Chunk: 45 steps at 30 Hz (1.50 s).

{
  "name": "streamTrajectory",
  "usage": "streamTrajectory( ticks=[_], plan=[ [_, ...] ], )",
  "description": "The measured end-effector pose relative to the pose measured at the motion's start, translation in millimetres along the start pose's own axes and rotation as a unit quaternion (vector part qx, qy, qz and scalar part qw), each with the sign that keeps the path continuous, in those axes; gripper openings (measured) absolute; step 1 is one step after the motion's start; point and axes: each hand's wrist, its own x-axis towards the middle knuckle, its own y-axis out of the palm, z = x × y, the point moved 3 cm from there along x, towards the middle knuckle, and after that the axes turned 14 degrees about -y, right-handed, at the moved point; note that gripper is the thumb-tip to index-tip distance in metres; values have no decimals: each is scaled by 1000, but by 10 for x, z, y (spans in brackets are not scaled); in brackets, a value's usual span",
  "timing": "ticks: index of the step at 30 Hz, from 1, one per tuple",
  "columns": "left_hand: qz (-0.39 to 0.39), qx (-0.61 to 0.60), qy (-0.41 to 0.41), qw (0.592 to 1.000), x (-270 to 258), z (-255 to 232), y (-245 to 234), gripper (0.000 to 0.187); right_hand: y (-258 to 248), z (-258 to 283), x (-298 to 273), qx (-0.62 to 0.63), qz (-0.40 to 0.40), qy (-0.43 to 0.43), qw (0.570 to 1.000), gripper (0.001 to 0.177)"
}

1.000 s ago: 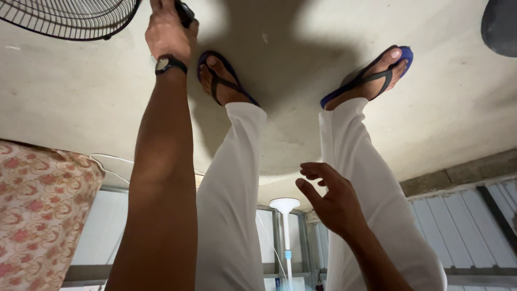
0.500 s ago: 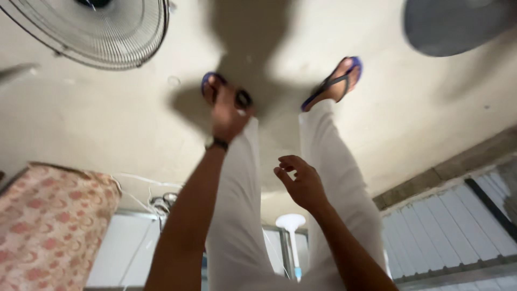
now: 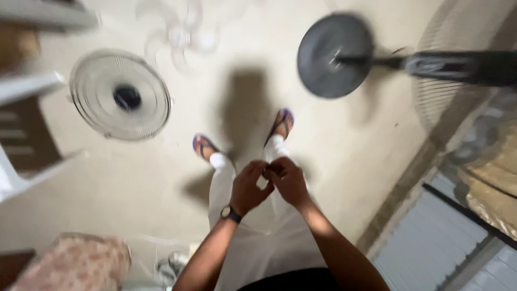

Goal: The person assembles a standing fan by attaching the front grille, inserting the fan blade, and securing the rear grille. The person handles the fan parts by hand and positions the assembled fan upright on the floor.

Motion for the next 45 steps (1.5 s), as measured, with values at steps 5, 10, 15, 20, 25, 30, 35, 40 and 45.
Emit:
streamTrajectory(
  ticks=[5,10,15,20,25,30,35,40,45],
  plan=[
    [10,79,110,991,-60,-927,-41,47,-613,410,-263,7,-8,-29,1000,17],
    [28,135,229,964,-254,-1956,-114,40,-1207,578,-485,92,15,-158,983,24],
    [59,171,282,942,-350,-2693,-121,41,-1585,888,-624,249,45,-122,960,21],
    [49,176,314,932,-404,-3195,-38,42,-1993,1260,-746,297,57,-129,945,16],
    [28,184,335,924,-441,-3413,136,40,-2267,1396,-825,268,48,-144,951,16],
    [32,162,328,930,-394,-3597,250,41,-2415,1372,-797,309,26,-181,934,18],
    [58,146,282,946,-274,-3673,272,44,-2550,1337,-654,267,-7,-171,948,22],
    [78,75,284,953,-15,-3760,264,50,-2786,1546,-647,131,-90,-208,965,23],
    [106,3,313,944,248,-3953,318,51,-3033,1912,-730,120,-149,-214,958,24]
  ],
)
